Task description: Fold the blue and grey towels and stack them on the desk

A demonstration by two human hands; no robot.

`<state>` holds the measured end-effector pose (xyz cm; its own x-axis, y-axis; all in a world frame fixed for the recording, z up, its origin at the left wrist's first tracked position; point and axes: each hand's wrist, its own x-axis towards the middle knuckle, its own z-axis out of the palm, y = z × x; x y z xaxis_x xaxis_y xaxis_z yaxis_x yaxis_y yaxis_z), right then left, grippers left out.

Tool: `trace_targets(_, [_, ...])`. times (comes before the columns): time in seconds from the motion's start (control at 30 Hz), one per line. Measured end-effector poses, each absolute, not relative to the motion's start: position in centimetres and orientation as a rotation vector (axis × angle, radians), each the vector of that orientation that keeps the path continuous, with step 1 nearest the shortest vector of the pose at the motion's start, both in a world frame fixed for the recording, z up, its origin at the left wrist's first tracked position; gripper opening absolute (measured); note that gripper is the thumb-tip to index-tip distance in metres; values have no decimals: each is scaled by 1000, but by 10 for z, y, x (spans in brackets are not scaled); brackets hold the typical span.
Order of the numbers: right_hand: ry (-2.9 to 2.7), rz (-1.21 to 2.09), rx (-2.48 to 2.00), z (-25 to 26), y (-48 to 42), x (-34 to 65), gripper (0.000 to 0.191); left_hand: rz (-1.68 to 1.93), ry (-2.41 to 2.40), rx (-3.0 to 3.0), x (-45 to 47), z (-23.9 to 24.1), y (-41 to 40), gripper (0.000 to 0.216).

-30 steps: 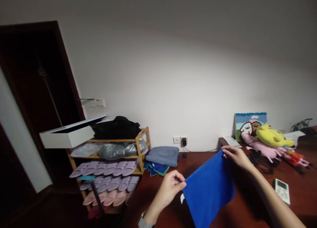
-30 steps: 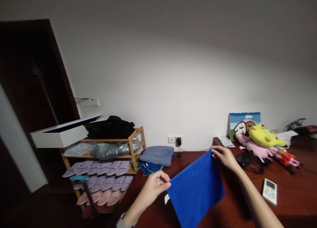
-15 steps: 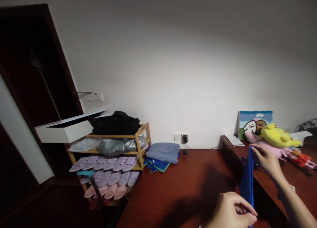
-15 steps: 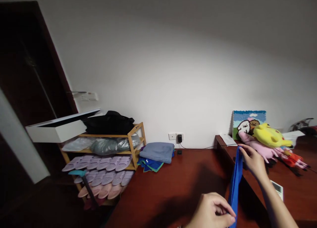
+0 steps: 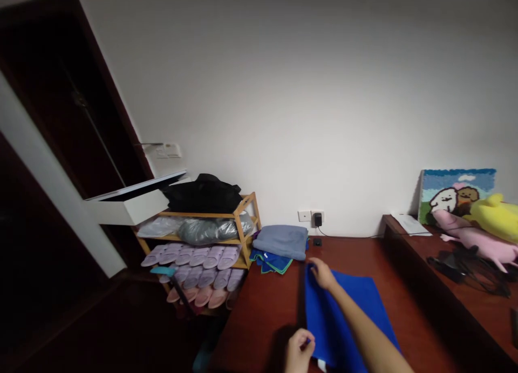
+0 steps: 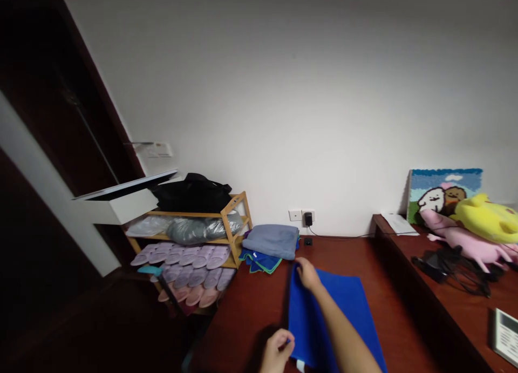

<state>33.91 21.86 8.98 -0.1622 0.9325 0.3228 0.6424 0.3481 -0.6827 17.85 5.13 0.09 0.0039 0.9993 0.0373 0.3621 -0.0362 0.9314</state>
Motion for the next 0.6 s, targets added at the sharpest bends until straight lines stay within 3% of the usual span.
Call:
trace_targets(0.13, [-1998,631,-1361,36,173,307,46,883,1679,1533,121,-35,48,18])
trace_targets(0.4, [-1988,389,-1841,-44,92,445,67,857,1751,1713,87,-41,42,20])
trace_targets(0.6, [-1998,423,-2030,-68,68,455,72,869,1761,1778,75,-56,39,24])
